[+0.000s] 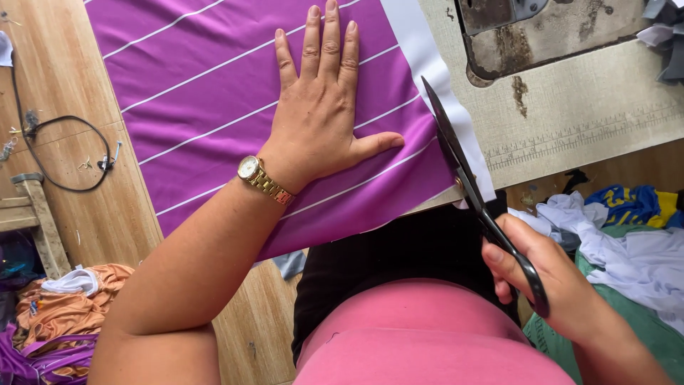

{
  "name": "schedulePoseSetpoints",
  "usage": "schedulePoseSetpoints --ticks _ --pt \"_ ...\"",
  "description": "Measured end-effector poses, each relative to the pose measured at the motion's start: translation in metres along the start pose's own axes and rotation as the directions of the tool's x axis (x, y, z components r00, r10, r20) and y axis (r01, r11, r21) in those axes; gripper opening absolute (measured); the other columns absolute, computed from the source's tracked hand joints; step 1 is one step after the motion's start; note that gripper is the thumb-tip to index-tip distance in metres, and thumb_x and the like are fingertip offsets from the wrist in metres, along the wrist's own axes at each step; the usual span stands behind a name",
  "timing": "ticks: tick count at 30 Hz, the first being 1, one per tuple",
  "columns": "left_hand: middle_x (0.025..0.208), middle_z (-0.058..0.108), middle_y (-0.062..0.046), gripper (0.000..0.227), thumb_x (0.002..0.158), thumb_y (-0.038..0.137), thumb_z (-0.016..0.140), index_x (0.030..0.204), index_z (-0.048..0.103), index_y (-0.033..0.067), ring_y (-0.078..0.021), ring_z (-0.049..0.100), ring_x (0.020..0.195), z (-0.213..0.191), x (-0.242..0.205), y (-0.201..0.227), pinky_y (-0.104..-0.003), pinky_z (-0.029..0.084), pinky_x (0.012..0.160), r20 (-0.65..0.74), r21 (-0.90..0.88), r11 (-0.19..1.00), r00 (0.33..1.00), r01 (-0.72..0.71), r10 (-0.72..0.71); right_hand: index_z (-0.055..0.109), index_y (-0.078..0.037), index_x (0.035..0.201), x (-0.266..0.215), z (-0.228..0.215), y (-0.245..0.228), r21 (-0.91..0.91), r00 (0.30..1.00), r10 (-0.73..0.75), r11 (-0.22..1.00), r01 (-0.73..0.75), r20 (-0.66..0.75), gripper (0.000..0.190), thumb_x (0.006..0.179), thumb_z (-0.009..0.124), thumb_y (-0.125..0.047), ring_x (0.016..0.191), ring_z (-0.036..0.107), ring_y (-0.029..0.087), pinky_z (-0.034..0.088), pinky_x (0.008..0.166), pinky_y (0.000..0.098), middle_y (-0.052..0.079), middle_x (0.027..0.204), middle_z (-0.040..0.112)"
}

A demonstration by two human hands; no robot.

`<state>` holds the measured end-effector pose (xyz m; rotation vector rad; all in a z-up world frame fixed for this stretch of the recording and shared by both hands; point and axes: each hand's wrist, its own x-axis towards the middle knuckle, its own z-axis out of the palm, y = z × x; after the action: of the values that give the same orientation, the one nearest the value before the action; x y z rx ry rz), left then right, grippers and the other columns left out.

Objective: Cutting a piece of purple striped fabric into strips using large scissors on a sewing table.

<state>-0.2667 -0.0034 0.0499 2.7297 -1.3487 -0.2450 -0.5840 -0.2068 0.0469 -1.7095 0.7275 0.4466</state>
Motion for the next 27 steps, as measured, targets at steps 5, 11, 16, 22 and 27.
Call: schedulePoseSetpoints --ticks 5,11,16,22,27 --pt "0.182 0.000 -0.029 0.145 0.088 0.108 0.042 0.177 0.008 -0.0011 -0.0455 -0.006 0.167 0.003 0.000 -0.001 -0.074 -0.006 0.131 -0.041 0.007 1.000 0.999 -0.020 0.020 0.066 -0.008 0.095 -0.013 -0.004 -0.002 -0.097 0.996 0.084 0.992 -0.086 -0.029 0.028 0.104 0.069 -0.035 0.050 0.063 0.019 0.053 0.052 0.0354 0.009 0.061 0.063" --pt "0.182 0.001 -0.029 0.145 0.088 0.108 0.040 0.176 0.007 -0.0015 -0.0457 -0.004 0.168 0.003 0.000 -0.001 -0.074 -0.006 0.131 -0.045 0.011 1.000 0.999 -0.021 0.022 0.061 -0.006 0.087 -0.012 -0.002 -0.004 -0.042 0.996 0.083 0.996 -0.084 -0.029 0.034 0.105 0.070 -0.033 0.045 0.061 0.022 0.047 0.048 0.0358 0.012 0.055 0.064" --pt "0.181 0.004 -0.031 0.144 0.089 0.106 0.046 0.176 0.011 -0.0029 -0.0469 -0.003 0.166 0.005 0.000 -0.001 -0.074 -0.005 0.130 -0.088 0.003 0.999 0.995 -0.035 0.035 0.054 -0.005 0.087 0.005 -0.003 -0.025 0.027 0.999 0.039 0.999 -0.039 0.007 0.038 0.107 0.065 -0.036 0.053 0.066 0.024 0.055 0.053 0.0362 0.010 0.074 0.060" --pt "0.180 -0.003 -0.029 0.145 0.090 0.106 0.047 0.178 0.009 -0.0024 -0.0463 -0.006 0.167 0.004 0.000 -0.001 -0.075 -0.006 0.131 -0.058 -0.004 1.000 0.998 -0.017 0.016 0.056 -0.005 0.089 0.020 0.000 -0.044 -0.041 0.997 0.072 0.996 -0.073 -0.038 0.037 0.107 0.066 -0.036 0.052 0.063 0.023 0.054 0.053 0.0355 0.010 0.072 0.059" --pt "0.181 0.000 -0.030 0.146 0.087 0.107 0.044 0.177 0.010 -0.0025 -0.0454 -0.005 0.167 0.005 0.001 -0.001 -0.074 -0.007 0.130 -0.071 -0.013 1.000 0.997 -0.019 0.018 0.056 -0.007 0.086 0.017 0.001 -0.054 -0.158 0.988 0.115 0.979 -0.131 -0.103 0.038 0.108 0.070 -0.034 0.046 0.062 0.024 0.050 0.050 0.0372 0.010 0.062 0.058"
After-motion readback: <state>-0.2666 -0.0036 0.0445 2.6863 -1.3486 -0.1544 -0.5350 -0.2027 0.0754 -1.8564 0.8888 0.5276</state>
